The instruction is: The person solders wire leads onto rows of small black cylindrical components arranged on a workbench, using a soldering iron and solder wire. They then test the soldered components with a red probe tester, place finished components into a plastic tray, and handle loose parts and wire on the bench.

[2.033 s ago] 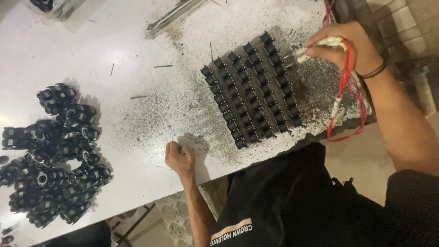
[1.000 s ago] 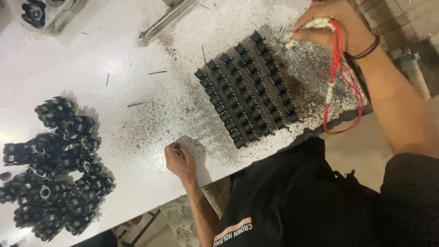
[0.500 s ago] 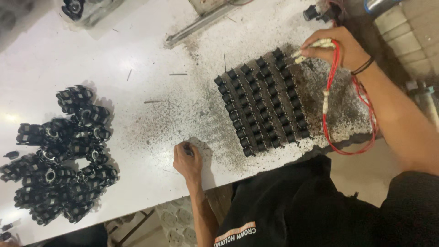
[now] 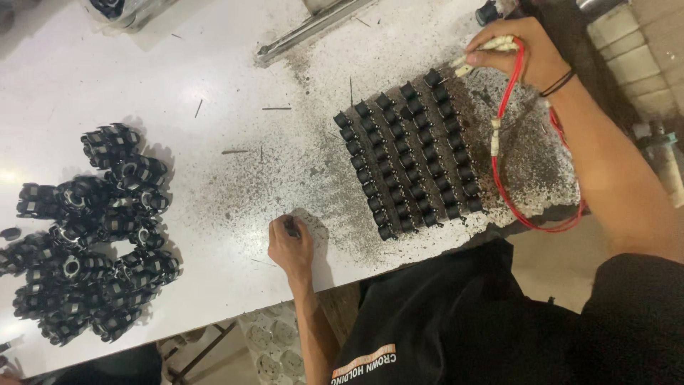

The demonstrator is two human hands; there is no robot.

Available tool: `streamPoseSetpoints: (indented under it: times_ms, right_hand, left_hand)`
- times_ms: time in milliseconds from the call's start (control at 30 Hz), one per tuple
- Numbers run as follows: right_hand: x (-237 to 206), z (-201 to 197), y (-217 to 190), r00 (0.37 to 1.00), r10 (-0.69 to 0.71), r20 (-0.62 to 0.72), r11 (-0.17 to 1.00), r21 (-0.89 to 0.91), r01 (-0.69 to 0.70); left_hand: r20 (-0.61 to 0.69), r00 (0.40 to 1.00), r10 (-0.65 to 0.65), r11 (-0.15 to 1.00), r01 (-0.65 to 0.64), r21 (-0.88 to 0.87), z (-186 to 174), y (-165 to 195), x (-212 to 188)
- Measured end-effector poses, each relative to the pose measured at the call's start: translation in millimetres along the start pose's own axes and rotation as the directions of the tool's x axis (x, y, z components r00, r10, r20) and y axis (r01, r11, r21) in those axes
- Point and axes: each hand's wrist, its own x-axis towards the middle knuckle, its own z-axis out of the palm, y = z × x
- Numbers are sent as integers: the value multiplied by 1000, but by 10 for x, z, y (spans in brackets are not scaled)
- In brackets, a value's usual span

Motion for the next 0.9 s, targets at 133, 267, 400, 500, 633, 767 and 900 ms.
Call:
streamPoseSetpoints:
  times_ms: [133, 267, 400, 500, 633, 767, 900]
  right_hand:
    - [-2, -26, -105, 996, -91, 0, 991, -104, 90]
    - [92, 167, -66, 994, -98, 56, 993, -61, 101]
    - [213, 343, -41, 996, -83, 41, 995, -54, 85]
    - [282, 399, -72, 992, -111, 67, 993, -32, 114]
    - [179, 317, -129, 994, -51, 95, 980, -186, 68]
    - [-85, 218, -166, 980, -192, 55, 964, -179, 199]
    - [-172, 309, -226, 997, -64, 45, 995, -70, 67]
  left_hand:
    - [41, 997, -73, 997, 73, -10, 36, -27, 1]
    - [32, 998, -56, 998, 56, 7, 45, -38, -36]
    - [11, 1000, -25, 1000, 25, -14, 21, -42, 1]
    - [16, 1000, -25, 1000, 25, -1, 14, -60, 42]
    - [27, 999, -42, 999, 42, -25, 21, -94, -12]
    - [32, 998, -58, 998, 59, -30, 34, -115, -77]
    - [41, 998, -46, 999, 45, 15, 27, -104, -29]
